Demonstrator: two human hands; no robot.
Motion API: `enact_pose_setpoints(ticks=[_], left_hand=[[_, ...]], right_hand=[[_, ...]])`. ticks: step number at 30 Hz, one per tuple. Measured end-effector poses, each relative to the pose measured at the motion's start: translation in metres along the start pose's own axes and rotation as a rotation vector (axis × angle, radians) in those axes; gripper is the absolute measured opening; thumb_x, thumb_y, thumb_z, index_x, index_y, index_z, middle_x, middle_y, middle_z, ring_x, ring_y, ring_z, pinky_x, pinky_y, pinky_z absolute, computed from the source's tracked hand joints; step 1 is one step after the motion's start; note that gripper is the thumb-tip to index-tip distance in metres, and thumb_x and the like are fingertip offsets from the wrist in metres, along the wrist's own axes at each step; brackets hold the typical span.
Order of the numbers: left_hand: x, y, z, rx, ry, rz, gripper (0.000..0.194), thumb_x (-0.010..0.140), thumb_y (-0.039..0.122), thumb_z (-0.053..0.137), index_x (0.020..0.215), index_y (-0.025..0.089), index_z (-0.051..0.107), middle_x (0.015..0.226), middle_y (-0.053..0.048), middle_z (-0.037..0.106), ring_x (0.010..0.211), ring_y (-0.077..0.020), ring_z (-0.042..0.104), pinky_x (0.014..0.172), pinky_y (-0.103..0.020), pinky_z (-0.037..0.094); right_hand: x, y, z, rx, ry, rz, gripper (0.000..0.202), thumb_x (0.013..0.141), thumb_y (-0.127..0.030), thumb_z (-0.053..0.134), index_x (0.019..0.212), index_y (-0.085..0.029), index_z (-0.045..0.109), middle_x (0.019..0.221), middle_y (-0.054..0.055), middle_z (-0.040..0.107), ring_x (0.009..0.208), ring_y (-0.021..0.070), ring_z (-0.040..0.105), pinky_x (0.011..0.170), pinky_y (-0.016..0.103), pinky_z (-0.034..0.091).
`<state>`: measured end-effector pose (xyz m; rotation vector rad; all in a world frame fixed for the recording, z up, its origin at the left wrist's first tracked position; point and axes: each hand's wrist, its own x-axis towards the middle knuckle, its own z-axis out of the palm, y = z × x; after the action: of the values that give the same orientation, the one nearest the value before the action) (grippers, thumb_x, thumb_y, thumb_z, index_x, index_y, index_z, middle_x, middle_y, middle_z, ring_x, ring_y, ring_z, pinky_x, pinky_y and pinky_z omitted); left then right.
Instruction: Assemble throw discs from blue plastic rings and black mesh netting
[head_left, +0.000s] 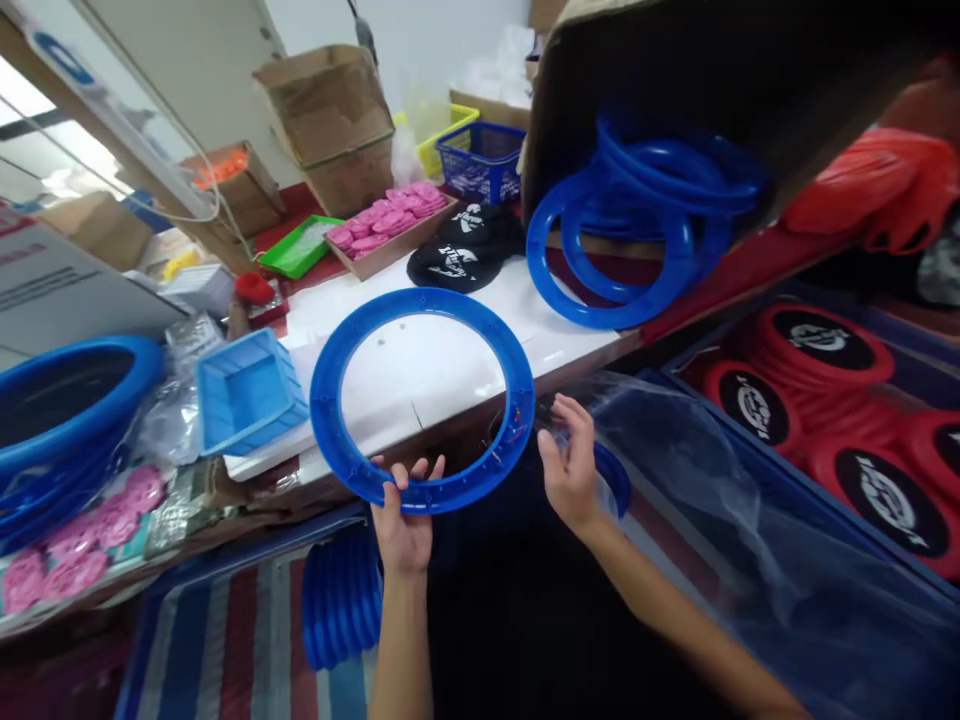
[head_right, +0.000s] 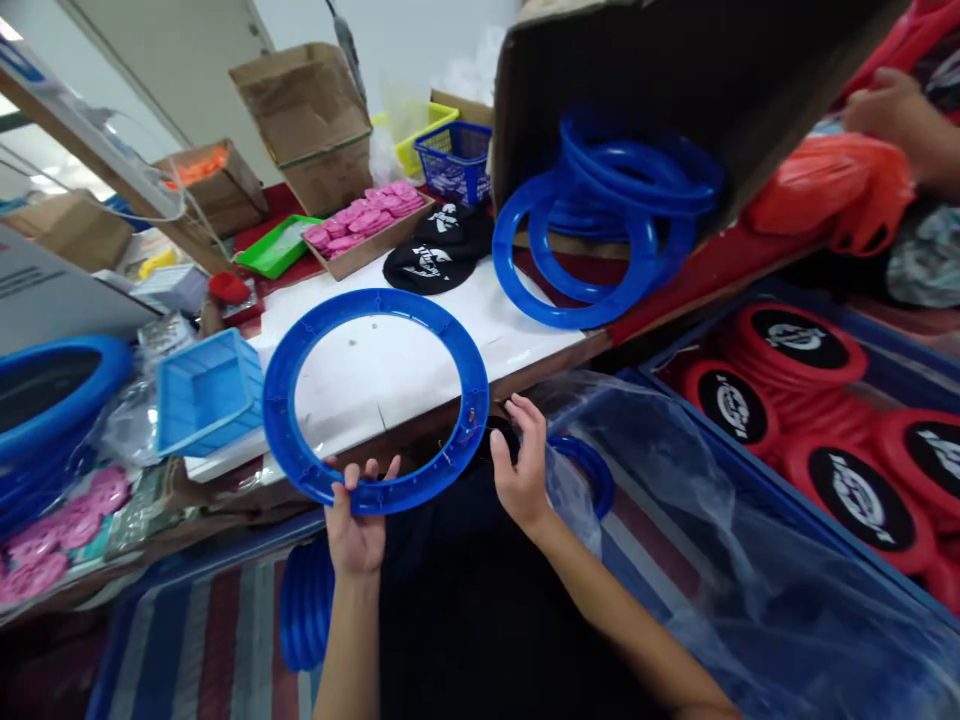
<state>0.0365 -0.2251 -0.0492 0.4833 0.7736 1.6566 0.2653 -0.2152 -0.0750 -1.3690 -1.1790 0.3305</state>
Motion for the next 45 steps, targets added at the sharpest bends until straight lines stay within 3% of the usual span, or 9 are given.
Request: enact_pose_setpoints(ticks=[5,15,18,21,25,30,35,39,45], left_hand=[[0.009,-0.025,0.005,-0.133,0.133,-0.036,0.036,0.09,0.046,0.087,0.121,0.037,0.07,0.09,0.008,0.066,0.121,-0.0244,0.075,0.126,-0.071,0.038],[0.006,-0.035,0.033,-0.226,0.202,-0.117,0.04,0.086,0.043,0.091,0.12,0.035,0.074,0.089,0.007,0.069,0.117,-0.024,0.077,0.128,-0.07,0.036],[0.004,-0.03,0.039,-0.226,0.207,-0.084,0.04,0.086,0.043,0.091,0.122,0.036,0.073,0.087,0.007,0.068,0.111,-0.022,0.078,0.128,-0.069,0.038],[0.006,-0.022,0.042,-0.213,0.196,-0.06,0.041,0.086,0.043,0.091,0.122,0.037,0.073,0.085,0.008,0.067,0.106,-0.0202,0.078,0.128,-0.068,0.039],[0.01,-0.011,0.04,-0.195,0.144,-0.052,0.038,0.09,0.042,0.088,0.124,0.037,0.072,0.083,0.009,0.067,0.103,-0.0173,0.079,0.129,-0.066,0.038],[0.014,-0.003,0.035,-0.203,0.125,-0.049,0.038,0.093,0.04,0.086,0.127,0.035,0.071,0.084,0.009,0.067,0.102,-0.0162,0.079,0.129,-0.067,0.038],[0.021,0.006,0.03,-0.187,0.156,-0.031,0.041,0.09,0.041,0.088,0.127,0.036,0.071,0.084,0.009,0.067,0.099,-0.0164,0.078,0.126,-0.067,0.043],[0.029,0.013,0.026,-0.155,0.183,-0.009,0.041,0.092,0.042,0.086,0.13,0.035,0.071,0.084,0.008,0.067,0.1,-0.0167,0.078,0.126,-0.067,0.043],[0.047,0.015,0.031,-0.067,0.175,0.02,0.045,0.086,0.044,0.091,0.125,0.036,0.072,0.082,0.009,0.068,0.099,-0.018,0.079,0.124,-0.061,0.048]], right_hand=[[-0.005,0.021,0.017,0.292,-0.034,0.447,0.05,0.099,-0.051,0.065,0.142,-0.027,0.054,0.146,0.014,0.064,0.129,0.028,0.066,0.113,0.053,0.052],[-0.011,0.032,0.043,0.702,-0.403,0.88,0.051,0.077,-0.062,0.086,0.105,-0.021,0.078,0.104,0.011,0.083,0.109,0.035,0.075,0.102,0.052,0.055],[-0.006,0.022,0.036,1.057,-0.453,1.117,0.046,0.085,-0.056,0.079,0.115,-0.022,0.08,0.114,0.01,0.084,0.113,0.0298,0.077,0.104,0.048,0.057],[0.003,0.011,0.027,1.354,-0.398,1.225,0.027,0.08,-0.043,0.088,0.1,-0.026,0.082,0.106,0.001,0.085,0.102,0.0218,0.079,0.098,0.038,0.06],[0.019,0.006,0.028,1.377,-0.311,1.242,0.021,0.075,-0.035,0.095,0.078,-0.025,0.076,0.089,-0.003,0.084,0.086,0.0177,0.078,0.091,0.033,0.063],[0.039,0.012,0.03,1.321,-0.119,1.151,0.025,0.074,-0.03,0.097,0.087,-0.026,0.075,0.086,-0.005,0.08,0.084,0.0134,0.077,0.086,0.028,0.065],[0.06,0.027,0.0,1.187,-0.032,0.881,0.022,0.084,-0.03,0.09,0.094,-0.027,0.07,0.064,-0.011,0.05,0.058,0.0056,0.056,0.067,0.018,0.058],[0.072,0.046,-0.044,0.841,-0.014,0.682,0.023,0.086,-0.039,0.087,0.095,-0.026,0.07,0.062,-0.011,0.039,0.046,0.0051,0.034,0.045,0.018,0.036],[0.084,0.067,-0.112,-0.201,-0.017,0.282,0.029,0.096,-0.05,0.072,0.108,-0.024,0.077,0.071,-0.002,0.064,0.059,0.0154,0.056,0.058,0.031,0.048]])
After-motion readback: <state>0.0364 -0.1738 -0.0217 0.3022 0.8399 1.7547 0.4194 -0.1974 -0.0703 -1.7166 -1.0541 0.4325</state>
